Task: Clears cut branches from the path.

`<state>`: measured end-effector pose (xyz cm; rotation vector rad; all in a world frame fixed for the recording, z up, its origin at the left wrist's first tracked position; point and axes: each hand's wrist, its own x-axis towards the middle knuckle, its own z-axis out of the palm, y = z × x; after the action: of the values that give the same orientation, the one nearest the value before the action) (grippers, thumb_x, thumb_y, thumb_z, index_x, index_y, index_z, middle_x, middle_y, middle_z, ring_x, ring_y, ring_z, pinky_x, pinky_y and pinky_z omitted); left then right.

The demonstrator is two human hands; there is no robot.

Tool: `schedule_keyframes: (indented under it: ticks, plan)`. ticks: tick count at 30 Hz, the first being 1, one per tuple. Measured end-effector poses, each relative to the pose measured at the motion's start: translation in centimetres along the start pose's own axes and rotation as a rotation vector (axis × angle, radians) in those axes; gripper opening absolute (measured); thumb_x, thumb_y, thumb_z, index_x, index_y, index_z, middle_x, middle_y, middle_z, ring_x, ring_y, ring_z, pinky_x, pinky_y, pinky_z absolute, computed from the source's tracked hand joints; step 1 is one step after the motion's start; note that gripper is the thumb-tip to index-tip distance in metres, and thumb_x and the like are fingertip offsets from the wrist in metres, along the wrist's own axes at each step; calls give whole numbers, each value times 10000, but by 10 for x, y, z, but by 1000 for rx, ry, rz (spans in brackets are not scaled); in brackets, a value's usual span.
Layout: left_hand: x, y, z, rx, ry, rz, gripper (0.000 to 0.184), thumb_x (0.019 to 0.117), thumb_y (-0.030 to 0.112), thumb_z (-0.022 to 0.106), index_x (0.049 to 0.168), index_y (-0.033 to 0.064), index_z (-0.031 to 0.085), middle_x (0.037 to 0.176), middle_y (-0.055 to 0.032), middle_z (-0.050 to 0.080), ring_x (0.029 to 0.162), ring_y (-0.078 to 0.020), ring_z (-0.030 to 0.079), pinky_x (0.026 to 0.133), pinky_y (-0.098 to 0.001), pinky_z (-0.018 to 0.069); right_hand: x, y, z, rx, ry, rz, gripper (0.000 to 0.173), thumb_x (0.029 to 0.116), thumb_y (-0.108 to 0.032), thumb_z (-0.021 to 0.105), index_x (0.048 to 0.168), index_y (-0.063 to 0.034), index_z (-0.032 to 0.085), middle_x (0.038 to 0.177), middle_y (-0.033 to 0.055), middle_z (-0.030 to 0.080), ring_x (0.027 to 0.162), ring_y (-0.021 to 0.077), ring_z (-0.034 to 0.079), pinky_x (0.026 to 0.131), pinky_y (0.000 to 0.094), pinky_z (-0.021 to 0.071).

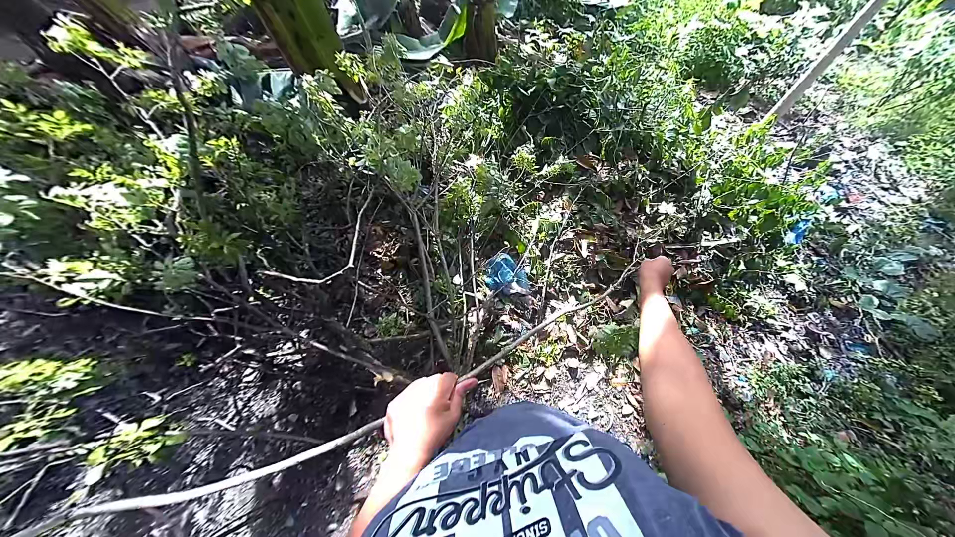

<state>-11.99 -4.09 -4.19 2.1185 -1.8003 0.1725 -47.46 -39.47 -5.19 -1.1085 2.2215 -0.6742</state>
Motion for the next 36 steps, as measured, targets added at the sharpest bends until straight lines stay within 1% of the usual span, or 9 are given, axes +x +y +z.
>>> schedule_keyframes:
  ticks: [10, 13, 16, 19, 21, 24, 27, 30, 36]
  plan:
    - [10, 16, -8, -231, -421, -234, 579, 995, 646, 477, 806, 132, 665, 668, -73, 624, 667, -296, 646, 595, -561, 468, 21, -9, -24, -196, 2, -181, 326, 1013, -150, 499, 1196, 57, 671, 1288, 287, 642, 1264, 441, 595, 1010, 649, 476]
    - [16, -25, -8, -321, -514, -367, 567, 1002, 625, 473, 860, 130, 711, 756, -91, 660, 766, -308, 660, 685, -609, 489, 27, -9, -37, -149, -39, -386, 290, 1028, -158, 547, 1186, 48, 677, 1223, 288, 665, 1224, 453, 608, 1037, 651, 457]
    - [15, -96, 11, -417, -567, -373, 553, 1010, 586, 501, 797, 97, 650, 691, -83, 575, 683, -277, 582, 643, -576, 454, 11, -36, -50, -140, -222, -584, 274, 1037, -190, 589, 1184, 22, 682, 1173, 253, 692, 1157, 416, 646, 1023, 643, 466]
    - [28, -121, 23, -586, -781, -281, 387, 1015, 438, 596, 1062, 62, 679, 824, -97, 648, 745, -227, 620, 726, -495, 516, -17, -52, -48, 80, -295, -663, 261, 1028, -187, 605, 1167, 21, 678, 1101, 211, 701, 1053, 315, 671, 977, 546, 507]
    - [43, -118, 34, -662, -938, -211, 578, 961, 501, 635, 1349, 76, 573, 1066, -153, 697, 955, -254, 679, 905, -511, 543, -41, -64, -44, 249, -302, -794, 212, 1012, -145, 605, 1114, 25, 682, 1015, 161, 703, 938, 212, 665, 898, 442, 531]
    - [70, -97, 47, -722, -1024, -208, 596, 1016, 489, 572, 1465, 109, 478, 1132, -161, 693, 978, -238, 702, 926, -465, 562, -93, -85, -42, 393, -383, -977, 181, 1010, -112, 601, 1100, 4, 706, 952, 84, 724, 830, 80, 670, 814, 294, 569]
    - [103, -66, 37, -776, -1002, -190, 504, 1056, 390, 542, 1458, 92, 486, 1116, -141, 692, 938, -193, 691, 906, -420, 561, -132, -109, -31, 451, -498, -1095, 169, 991, -70, 626, 1092, 32, 714, 944, 93, 728, 811, 73, 672, 799, 289, 581]
    - [131, -35, 0, -784, -865, -114, 528, 1038, 364, 582, 1460, 57, 499, 1167, -201, 681, 1008, -254, 684, 961, -474, 539, -158, -130, -7, 449, -595, -1206, 178, 991, -74, 621, 1099, 29, 718, 1036, 109, 724, 922, 99, 680, 878, 317, 579]
    - [154, 3, -40, -1023, -293, -89, 587, 937, 313, 742, 1456, 141, 529, 1271, -101, 677, 1132, -218, 664, 990, -477, 541, -198, -127, 58, 243, -654, -1446, 126, 964, -72, 674, 1060, -33, 745, 970, 113, 685, 862, 209, 675, 794, 439, 598]
